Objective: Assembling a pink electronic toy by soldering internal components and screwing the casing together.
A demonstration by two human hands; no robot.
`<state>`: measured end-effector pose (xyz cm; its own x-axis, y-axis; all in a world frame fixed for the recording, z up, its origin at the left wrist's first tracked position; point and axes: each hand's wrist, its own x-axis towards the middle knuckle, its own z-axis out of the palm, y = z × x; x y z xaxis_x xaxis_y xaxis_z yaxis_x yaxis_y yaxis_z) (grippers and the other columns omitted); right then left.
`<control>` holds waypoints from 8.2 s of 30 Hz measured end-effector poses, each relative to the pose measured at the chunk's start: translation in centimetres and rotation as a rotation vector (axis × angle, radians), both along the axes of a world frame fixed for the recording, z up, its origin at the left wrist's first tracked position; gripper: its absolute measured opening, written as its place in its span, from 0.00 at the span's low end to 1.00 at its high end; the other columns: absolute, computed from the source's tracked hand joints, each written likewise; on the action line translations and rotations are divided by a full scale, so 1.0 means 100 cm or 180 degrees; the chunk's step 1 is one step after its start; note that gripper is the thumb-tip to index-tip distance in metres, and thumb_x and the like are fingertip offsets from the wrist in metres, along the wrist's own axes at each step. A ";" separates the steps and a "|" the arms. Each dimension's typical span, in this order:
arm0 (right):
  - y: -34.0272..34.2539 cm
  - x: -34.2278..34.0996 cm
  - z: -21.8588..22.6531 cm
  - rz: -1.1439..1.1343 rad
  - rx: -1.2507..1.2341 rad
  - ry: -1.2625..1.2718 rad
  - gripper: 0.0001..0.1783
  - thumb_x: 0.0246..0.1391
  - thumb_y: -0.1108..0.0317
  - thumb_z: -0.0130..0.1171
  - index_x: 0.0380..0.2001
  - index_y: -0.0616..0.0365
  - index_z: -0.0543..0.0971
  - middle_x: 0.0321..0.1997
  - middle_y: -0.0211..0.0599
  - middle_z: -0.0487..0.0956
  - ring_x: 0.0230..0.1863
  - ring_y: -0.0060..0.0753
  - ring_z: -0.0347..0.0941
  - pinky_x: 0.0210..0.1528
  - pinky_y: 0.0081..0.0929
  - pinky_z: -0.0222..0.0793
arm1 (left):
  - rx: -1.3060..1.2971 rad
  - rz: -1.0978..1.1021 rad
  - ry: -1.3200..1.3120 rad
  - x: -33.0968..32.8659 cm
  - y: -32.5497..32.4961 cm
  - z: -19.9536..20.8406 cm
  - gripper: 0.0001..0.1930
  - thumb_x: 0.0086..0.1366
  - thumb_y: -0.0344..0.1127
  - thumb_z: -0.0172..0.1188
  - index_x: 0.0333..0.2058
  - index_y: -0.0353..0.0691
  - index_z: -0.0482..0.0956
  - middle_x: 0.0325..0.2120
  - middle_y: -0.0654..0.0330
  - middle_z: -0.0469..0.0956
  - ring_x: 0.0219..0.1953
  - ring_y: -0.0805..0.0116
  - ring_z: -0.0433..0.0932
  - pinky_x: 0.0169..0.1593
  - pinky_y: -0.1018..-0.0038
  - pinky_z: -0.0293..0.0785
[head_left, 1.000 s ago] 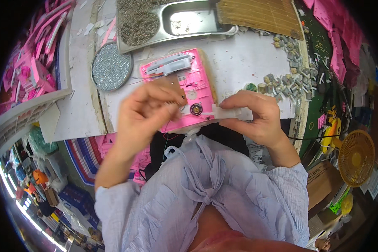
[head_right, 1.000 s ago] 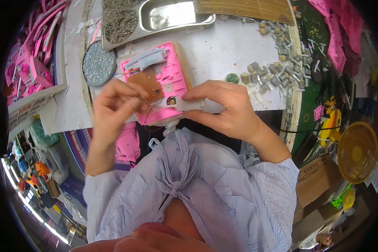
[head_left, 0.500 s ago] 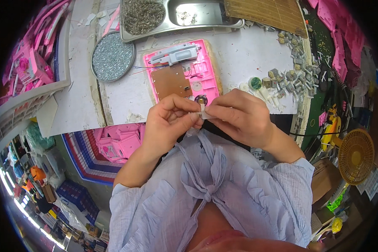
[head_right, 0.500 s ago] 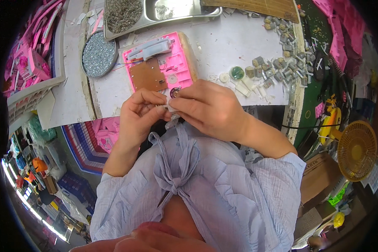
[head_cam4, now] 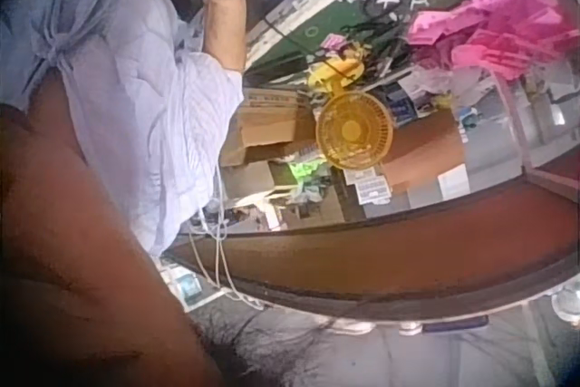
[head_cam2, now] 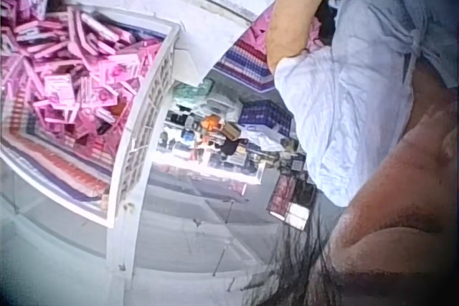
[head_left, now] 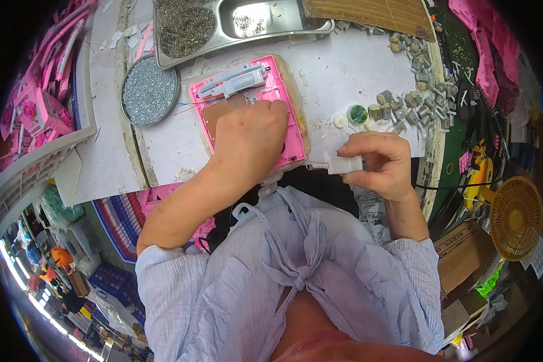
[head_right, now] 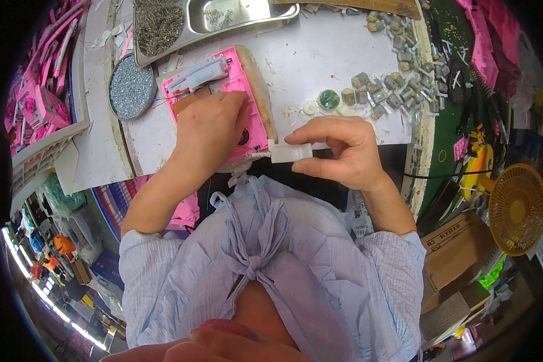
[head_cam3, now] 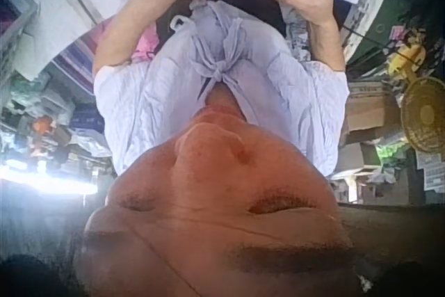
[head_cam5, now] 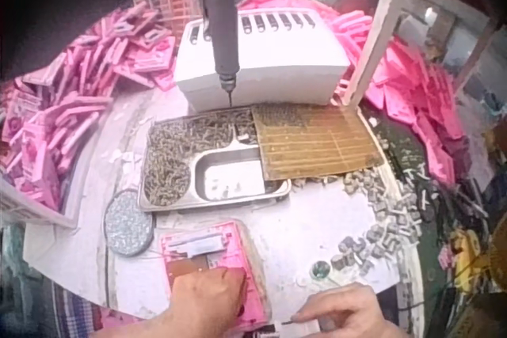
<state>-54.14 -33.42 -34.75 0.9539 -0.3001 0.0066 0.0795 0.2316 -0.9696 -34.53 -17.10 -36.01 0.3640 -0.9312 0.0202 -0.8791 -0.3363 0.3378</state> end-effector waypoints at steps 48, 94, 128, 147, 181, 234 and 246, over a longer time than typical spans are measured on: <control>-0.120 0.007 -0.002 0.0344 -0.4702 0.1383 0.15 0.47 0.70 0.68 0.42 0.54 0.85 0.45 0.37 0.81 0.49 0.45 0.73 0.53 0.38 0.72 | -0.1111 -0.0454 0.0675 0.009 0.048 -0.009 0.11 0.55 0.28 0.69 0.39 0.39 0.84 0.43 0.54 0.75 0.40 0.61 0.74 0.41 0.68 0.70; -0.049 -0.030 0.000 -0.0154 0.2035 -0.0225 0.14 0.46 0.80 0.75 0.31 0.62 0.77 0.32 0.40 0.80 0.30 0.27 0.79 0.32 0.21 0.77 | -0.0526 -0.1130 -0.0576 0.156 -0.313 -0.003 0.08 0.64 0.39 0.65 0.38 0.44 0.87 0.37 0.62 0.83 0.40 0.60 0.83 0.44 0.66 0.78; -0.051 0.000 0.011 -0.0584 -0.0257 0.0809 0.27 0.53 0.76 0.68 0.57 0.65 0.76 0.28 0.23 0.75 0.27 0.11 0.70 0.30 0.14 0.65 | -0.0499 0.0577 0.4456 0.038 -0.064 0.040 0.09 0.71 0.34 0.62 0.43 0.35 0.81 0.36 0.59 0.83 0.33 0.77 0.80 0.39 0.79 0.80; -0.025 0.058 0.012 0.0435 0.0309 0.0491 0.18 0.67 0.56 0.59 0.36 0.61 0.85 0.30 0.28 0.82 0.32 0.16 0.75 0.31 0.18 0.69 | -0.2117 -0.0642 0.1324 0.001 -0.039 0.038 0.16 0.57 0.24 0.71 0.43 0.38 0.79 0.28 0.60 0.79 0.24 0.68 0.78 0.28 0.72 0.74; -0.049 0.092 0.020 -0.0494 -0.3856 -0.0942 0.09 0.50 0.72 0.66 0.35 0.55 0.78 0.36 0.36 0.79 0.41 0.46 0.73 0.43 0.39 0.73 | -0.0078 0.0790 0.5736 0.037 -0.036 0.040 0.17 0.76 0.43 0.53 0.31 0.36 0.76 0.22 0.64 0.74 0.22 0.83 0.67 0.23 0.83 0.59; -0.066 -0.009 -0.005 -0.0285 -0.2601 0.1506 0.22 0.54 0.71 0.65 0.54 0.56 0.81 0.31 0.36 0.82 0.30 0.30 0.78 0.34 0.29 0.74 | -0.1582 0.0988 0.3910 -0.019 0.053 0.017 0.06 0.67 0.21 0.62 0.42 0.29 0.80 0.36 0.59 0.82 0.33 0.77 0.79 0.34 0.80 0.76; -0.063 0.013 0.011 0.0177 -0.3854 0.1390 0.21 0.51 0.73 0.67 0.51 0.59 0.80 0.27 0.34 0.79 0.26 0.26 0.76 0.32 0.25 0.73 | -0.1738 0.1028 0.3794 -0.041 0.055 0.014 0.07 0.61 0.17 0.63 0.39 0.30 0.82 0.37 0.57 0.81 0.35 0.71 0.81 0.37 0.78 0.79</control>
<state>-52.87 -39.72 -33.68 0.9569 -0.2820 -0.0688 -0.2771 -0.8166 -0.5064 -38.63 -11.63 -34.62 0.6190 -0.7759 -0.1217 0.1330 -0.0492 0.9899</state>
